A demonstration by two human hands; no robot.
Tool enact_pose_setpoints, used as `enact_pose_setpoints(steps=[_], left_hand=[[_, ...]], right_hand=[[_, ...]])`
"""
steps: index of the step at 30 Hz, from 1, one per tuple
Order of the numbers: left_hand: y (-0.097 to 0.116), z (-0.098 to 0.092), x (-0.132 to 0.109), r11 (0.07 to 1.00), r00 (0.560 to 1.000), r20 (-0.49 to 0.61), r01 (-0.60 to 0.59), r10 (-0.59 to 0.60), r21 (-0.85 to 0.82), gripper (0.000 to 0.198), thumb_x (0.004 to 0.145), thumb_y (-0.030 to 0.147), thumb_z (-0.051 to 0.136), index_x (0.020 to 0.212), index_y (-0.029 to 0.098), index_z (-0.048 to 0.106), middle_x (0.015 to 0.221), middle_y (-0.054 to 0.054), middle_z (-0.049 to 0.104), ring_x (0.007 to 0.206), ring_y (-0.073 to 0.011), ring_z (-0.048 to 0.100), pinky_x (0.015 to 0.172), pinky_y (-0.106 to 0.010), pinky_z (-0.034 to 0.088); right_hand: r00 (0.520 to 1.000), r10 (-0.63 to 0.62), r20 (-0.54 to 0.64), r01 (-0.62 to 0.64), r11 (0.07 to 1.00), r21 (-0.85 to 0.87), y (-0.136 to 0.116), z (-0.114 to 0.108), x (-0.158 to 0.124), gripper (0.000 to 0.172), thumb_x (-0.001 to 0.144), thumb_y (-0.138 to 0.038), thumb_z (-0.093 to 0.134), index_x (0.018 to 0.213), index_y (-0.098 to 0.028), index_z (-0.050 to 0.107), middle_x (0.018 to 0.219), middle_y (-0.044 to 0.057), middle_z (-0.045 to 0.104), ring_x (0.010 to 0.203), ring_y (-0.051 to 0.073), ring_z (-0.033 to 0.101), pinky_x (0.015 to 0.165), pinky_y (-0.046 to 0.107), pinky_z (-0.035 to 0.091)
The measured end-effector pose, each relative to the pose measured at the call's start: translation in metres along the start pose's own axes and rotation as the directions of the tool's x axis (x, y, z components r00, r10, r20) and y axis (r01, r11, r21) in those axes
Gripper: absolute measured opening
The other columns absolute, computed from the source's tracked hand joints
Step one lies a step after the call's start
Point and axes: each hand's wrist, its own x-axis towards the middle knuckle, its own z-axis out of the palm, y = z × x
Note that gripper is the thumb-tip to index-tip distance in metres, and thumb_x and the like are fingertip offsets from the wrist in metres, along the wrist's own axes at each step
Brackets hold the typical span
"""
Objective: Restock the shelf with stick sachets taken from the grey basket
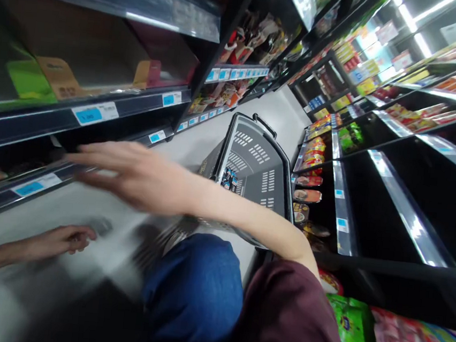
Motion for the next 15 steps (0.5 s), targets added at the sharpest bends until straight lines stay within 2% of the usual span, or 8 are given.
enact_pose_setpoints(steps=[2,4,6,8,10,12,13,15], left_hand=[[-0.013,0.004,0.004,0.997,0.996,0.055,-0.072,0.074,-0.039,0.033,0.076,0.034,0.049,0.106,0.024,0.059,0.073,0.008,0.060,0.077,-0.0138,0.056,0.071,-0.021,0.043],[-0.021,0.011,0.007,0.996,0.995,0.072,-0.066,0.069,-0.053,0.034,0.076,0.036,0.048,0.106,0.024,0.058,0.076,0.007,0.060,0.077,-0.0146,0.055,0.072,-0.023,0.040],[-0.025,0.019,0.008,0.997,0.995,0.088,-0.041,0.047,-0.064,0.034,0.077,0.038,0.047,0.106,0.025,0.057,0.076,0.006,0.059,0.077,-0.0145,0.053,0.071,-0.024,0.039],[-0.026,0.026,0.008,0.995,0.993,0.110,-0.041,0.051,-0.092,0.031,0.077,0.037,0.047,0.105,0.027,0.057,0.075,0.007,0.057,0.074,-0.0135,0.051,0.071,-0.024,0.038],[-0.026,0.033,0.008,0.993,0.990,0.124,-0.048,0.061,-0.106,0.031,0.075,0.034,0.048,0.104,0.029,0.058,0.074,0.007,0.056,0.072,-0.0129,0.049,0.070,-0.024,0.037],[-0.025,0.038,0.006,0.994,0.991,0.127,-0.038,0.051,-0.107,0.033,0.071,0.031,0.049,0.102,0.028,0.059,0.075,0.006,0.057,0.072,-0.0136,0.049,0.070,-0.024,0.038],[-0.023,0.040,0.004,0.994,0.991,0.127,-0.022,0.036,-0.109,0.035,0.069,0.031,0.049,0.102,0.027,0.059,0.075,0.005,0.057,0.072,-0.0144,0.049,0.070,-0.025,0.039],[-0.019,0.043,0.002,0.992,0.991,0.132,0.011,0.006,-0.124,0.038,0.066,0.031,0.051,0.102,0.025,0.059,0.077,0.003,0.057,0.074,-0.0164,0.051,0.070,-0.026,0.041]], right_hand=[[0.982,0.183,-0.047,-0.179,0.982,0.067,0.041,-0.003,-0.048,0.037,0.102,-0.019,0.031,0.126,-0.016,0.058,0.131,0.009,0.059,0.126,0.020,0.051,0.107,0.037,0.038],[0.877,0.467,-0.112,-0.454,0.883,0.122,0.085,0.005,-0.094,0.034,0.100,-0.022,0.034,0.117,-0.013,0.061,0.112,0.009,0.066,0.105,0.019,0.060,0.096,0.034,0.044],[0.683,0.721,-0.113,-0.702,0.692,0.170,0.130,0.024,-0.136,0.031,0.098,-0.023,0.037,0.108,-0.011,0.064,0.094,0.008,0.068,0.087,0.016,0.062,0.087,0.030,0.047],[0.466,0.885,-0.002,-0.864,0.456,0.216,0.171,0.054,-0.174,0.029,0.095,-0.021,0.039,0.098,-0.008,0.065,0.079,0.007,0.066,0.072,0.013,0.059,0.077,0.025,0.048],[0.217,0.943,0.251,-0.965,0.169,0.198,0.200,0.089,-0.206,0.026,0.092,-0.017,0.043,0.089,-0.004,0.066,0.068,0.007,0.064,0.061,0.010,0.056,0.067,0.022,0.047],[-0.045,0.878,0.476,-0.988,-0.108,0.106,0.215,0.124,-0.228,0.020,0.089,-0.013,0.048,0.086,-0.002,0.066,0.063,0.007,0.062,0.056,0.010,0.055,0.061,0.022,0.047],[-0.110,0.843,0.527,-0.983,-0.172,0.070,0.217,0.141,-0.236,0.019,0.088,-0.012,0.050,0.085,-0.001,0.066,0.061,0.007,0.062,0.054,0.011,0.056,0.059,0.023,0.047],[-0.166,0.809,0.564,-0.974,-0.224,0.034,0.213,0.170,-0.245,0.019,0.087,-0.016,0.057,0.083,0.000,0.066,0.061,0.008,0.062,0.054,0.013,0.057,0.056,0.025,0.049]])
